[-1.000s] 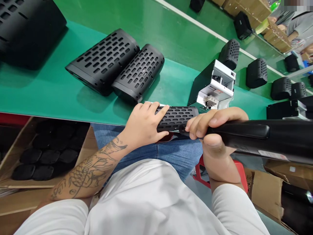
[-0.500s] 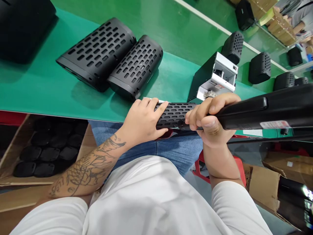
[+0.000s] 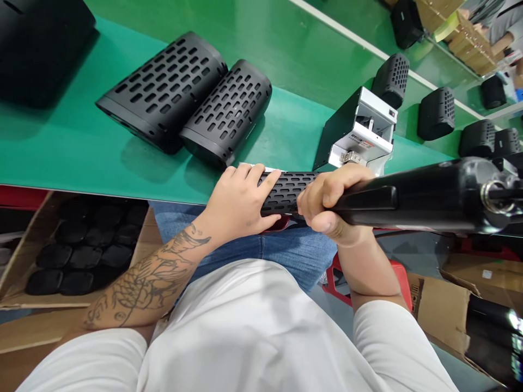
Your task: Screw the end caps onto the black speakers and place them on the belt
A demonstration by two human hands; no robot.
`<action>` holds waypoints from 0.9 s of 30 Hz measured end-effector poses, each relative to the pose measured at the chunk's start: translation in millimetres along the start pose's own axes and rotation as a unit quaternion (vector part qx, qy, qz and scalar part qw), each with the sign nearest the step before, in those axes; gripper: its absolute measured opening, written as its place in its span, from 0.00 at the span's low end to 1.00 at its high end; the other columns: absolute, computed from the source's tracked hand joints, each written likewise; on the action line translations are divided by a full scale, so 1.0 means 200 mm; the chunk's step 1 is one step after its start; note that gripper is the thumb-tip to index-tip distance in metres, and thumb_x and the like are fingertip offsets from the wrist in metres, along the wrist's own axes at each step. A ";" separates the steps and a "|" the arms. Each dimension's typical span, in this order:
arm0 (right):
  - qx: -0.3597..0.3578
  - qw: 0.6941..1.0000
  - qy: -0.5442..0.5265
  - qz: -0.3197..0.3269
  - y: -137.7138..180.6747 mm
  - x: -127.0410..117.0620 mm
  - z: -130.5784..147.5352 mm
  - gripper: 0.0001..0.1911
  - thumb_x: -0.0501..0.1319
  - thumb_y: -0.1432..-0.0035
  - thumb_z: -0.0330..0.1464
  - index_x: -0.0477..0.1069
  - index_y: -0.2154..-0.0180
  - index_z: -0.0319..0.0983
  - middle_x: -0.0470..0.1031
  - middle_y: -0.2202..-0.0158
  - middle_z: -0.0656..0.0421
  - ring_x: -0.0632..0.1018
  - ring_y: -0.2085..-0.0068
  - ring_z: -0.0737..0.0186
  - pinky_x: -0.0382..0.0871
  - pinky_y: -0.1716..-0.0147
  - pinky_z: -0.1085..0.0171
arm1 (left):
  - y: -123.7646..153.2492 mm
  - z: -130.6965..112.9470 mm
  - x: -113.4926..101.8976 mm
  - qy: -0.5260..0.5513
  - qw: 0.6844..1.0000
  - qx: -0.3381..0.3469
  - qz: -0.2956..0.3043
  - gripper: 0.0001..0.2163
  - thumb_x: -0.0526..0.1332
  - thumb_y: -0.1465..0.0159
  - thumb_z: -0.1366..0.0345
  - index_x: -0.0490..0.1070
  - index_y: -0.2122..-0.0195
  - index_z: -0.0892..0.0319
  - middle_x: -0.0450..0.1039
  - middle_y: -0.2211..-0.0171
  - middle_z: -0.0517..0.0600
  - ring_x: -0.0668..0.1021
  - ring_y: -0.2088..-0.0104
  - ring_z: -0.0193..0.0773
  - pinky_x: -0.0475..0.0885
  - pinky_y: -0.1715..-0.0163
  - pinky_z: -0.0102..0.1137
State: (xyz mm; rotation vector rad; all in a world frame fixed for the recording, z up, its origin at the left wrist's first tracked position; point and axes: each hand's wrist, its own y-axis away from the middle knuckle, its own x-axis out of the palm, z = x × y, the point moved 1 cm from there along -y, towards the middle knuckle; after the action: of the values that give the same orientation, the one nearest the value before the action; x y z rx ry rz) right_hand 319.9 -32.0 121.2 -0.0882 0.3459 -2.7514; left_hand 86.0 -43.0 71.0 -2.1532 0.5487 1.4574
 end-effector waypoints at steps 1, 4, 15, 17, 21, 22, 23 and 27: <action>-0.001 1.000 -0.002 0.006 0.00 0.00 0.00 0.39 0.93 0.55 0.55 0.65 0.71 0.48 0.68 0.81 0.73 0.74 0.82 0.67 0.80 0.78 0.63 | 0.00 0.00 0.00 0.001 1.000 0.000 0.000 0.43 0.74 0.27 0.43 0.73 0.16 0.62 0.80 0.29 0.74 0.83 0.35 0.76 0.76 0.38 0.59; -0.043 0.998 -0.001 0.036 0.00 0.02 0.00 0.34 0.92 0.49 0.50 0.69 0.69 0.48 0.71 0.80 0.74 0.74 0.83 0.68 0.80 0.79 0.64 | 0.00 0.00 -0.01 -0.009 1.000 0.005 0.004 0.43 0.73 0.26 0.44 0.73 0.16 0.64 0.80 0.28 0.75 0.83 0.34 0.76 0.77 0.39 0.59; -0.316 0.897 0.061 -0.302 -0.11 -0.35 0.17 0.22 0.84 0.28 0.50 0.76 0.60 0.48 0.68 0.79 0.73 0.69 0.85 0.69 0.70 0.84 0.68 | 0.04 0.06 0.04 0.097 0.993 0.011 -0.068 0.40 0.79 0.30 0.53 0.74 0.19 0.55 0.76 0.23 0.72 0.80 0.25 0.76 0.77 0.24 0.68; -0.331 0.849 0.139 -0.388 -0.17 -0.54 0.12 0.17 0.83 0.26 0.44 0.79 0.59 0.46 0.71 0.77 0.70 0.75 0.81 0.68 0.69 0.81 0.68 | 0.09 0.11 0.09 0.152 0.981 0.011 -0.124 0.38 0.77 0.28 0.55 0.72 0.19 0.53 0.73 0.21 0.70 0.78 0.21 0.73 0.75 0.20 0.68; -0.286 0.848 0.187 -0.405 -0.18 -0.76 -0.02 0.25 0.87 0.33 0.53 0.77 0.60 0.49 0.70 0.78 0.71 0.72 0.80 0.69 0.68 0.82 0.64 | 0.18 0.23 0.23 0.239 0.955 0.003 -0.178 0.42 0.72 0.24 0.50 0.60 0.13 0.53 0.68 0.19 0.71 0.75 0.17 0.69 0.73 0.17 0.68; -0.258 0.862 0.184 -0.395 -0.17 -0.77 -0.04 0.26 0.87 0.34 0.54 0.77 0.59 0.50 0.71 0.77 0.71 0.73 0.79 0.68 0.72 0.80 0.63 | 0.19 0.26 0.26 0.259 0.951 0.000 -0.169 0.46 0.73 0.24 0.48 0.55 0.11 0.52 0.67 0.18 0.71 0.74 0.17 0.69 0.73 0.16 0.68; -0.241 0.870 0.184 -0.389 -0.15 -0.77 -0.06 0.26 0.87 0.34 0.55 0.77 0.59 0.50 0.72 0.77 0.70 0.74 0.78 0.67 0.75 0.78 0.61 | 0.21 0.28 0.29 0.278 0.948 -0.002 -0.154 0.51 0.76 0.26 0.47 0.50 0.10 0.51 0.65 0.17 0.72 0.74 0.16 0.69 0.73 0.16 0.68; -0.258 0.852 0.224 -0.397 -0.09 -0.70 -0.06 0.29 0.86 0.36 0.61 0.77 0.60 0.51 0.70 0.78 0.69 0.70 0.80 0.66 0.70 0.81 0.58 | 0.22 0.34 0.37 0.321 0.940 -0.002 -0.117 0.66 0.86 0.34 0.53 0.41 0.08 0.47 0.60 0.14 0.73 0.73 0.15 0.70 0.72 0.15 0.66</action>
State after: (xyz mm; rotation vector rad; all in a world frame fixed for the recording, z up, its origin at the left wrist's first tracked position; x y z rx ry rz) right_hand 443.2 37.3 111.8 0.3669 1.4699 -3.3554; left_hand 37.2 -43.4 -27.0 -2.5810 0.4756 0.6068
